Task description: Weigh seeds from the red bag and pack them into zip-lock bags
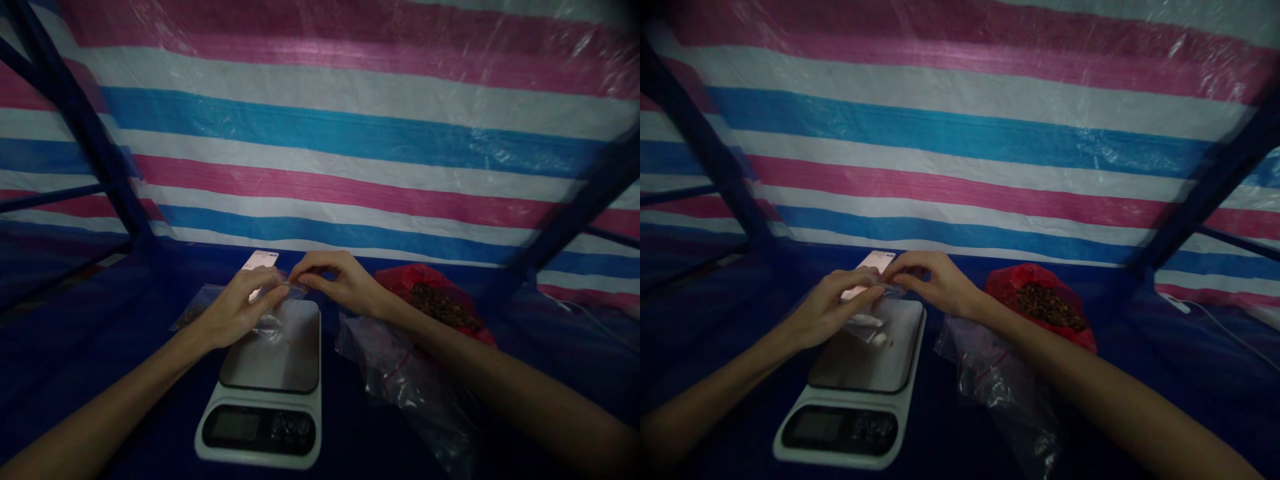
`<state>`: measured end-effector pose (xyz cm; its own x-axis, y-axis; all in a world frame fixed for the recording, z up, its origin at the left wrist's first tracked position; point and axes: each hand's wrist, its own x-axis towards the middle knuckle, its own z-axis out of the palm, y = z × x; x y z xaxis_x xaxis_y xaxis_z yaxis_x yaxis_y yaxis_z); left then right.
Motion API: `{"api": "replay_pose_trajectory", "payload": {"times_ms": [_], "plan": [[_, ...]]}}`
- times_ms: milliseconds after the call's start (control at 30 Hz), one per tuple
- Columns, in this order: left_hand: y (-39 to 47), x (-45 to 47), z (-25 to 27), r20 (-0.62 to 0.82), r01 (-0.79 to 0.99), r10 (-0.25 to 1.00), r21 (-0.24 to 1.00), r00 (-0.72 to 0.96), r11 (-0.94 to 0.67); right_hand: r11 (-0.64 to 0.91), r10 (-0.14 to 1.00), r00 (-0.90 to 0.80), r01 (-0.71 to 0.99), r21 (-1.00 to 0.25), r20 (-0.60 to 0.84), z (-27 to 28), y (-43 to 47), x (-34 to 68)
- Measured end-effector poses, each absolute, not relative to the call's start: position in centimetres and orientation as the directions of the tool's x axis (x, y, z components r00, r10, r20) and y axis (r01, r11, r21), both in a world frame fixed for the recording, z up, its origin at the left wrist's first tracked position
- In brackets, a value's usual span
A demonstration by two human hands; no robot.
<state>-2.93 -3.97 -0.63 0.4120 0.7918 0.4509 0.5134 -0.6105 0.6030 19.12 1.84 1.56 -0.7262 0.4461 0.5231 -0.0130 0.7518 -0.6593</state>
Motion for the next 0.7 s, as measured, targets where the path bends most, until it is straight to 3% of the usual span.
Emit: {"api": "replay_pose_trajectory", "payload": {"times_ms": [200,400,600,700], "plan": [[-4.0,-2.9,-1.0,0.473,0.582,0.757,0.488,0.45,-0.651,0.872,0.376,-0.724,0.066,-0.485,0.578,0.2,1.4,19.0],[-4.2,-2.3,-0.8,0.519,0.54,0.727,0.491,0.45,-0.684,0.911,0.301,-0.818,0.095,-0.402,0.49,1.3,1.5,19.5],[-2.9,-3.5,-1.0,0.62,0.599,0.731,0.481,0.283,-0.64,0.813,0.532,-0.758,0.333,-0.477,0.377,3.9,5.9,23.3],[-2.4,-4.2,-1.6,0.637,0.613,0.736,0.493,0.229,-0.617,0.774,0.585,-0.761,0.421,-0.473,0.28,3.3,7.9,24.6]]}}
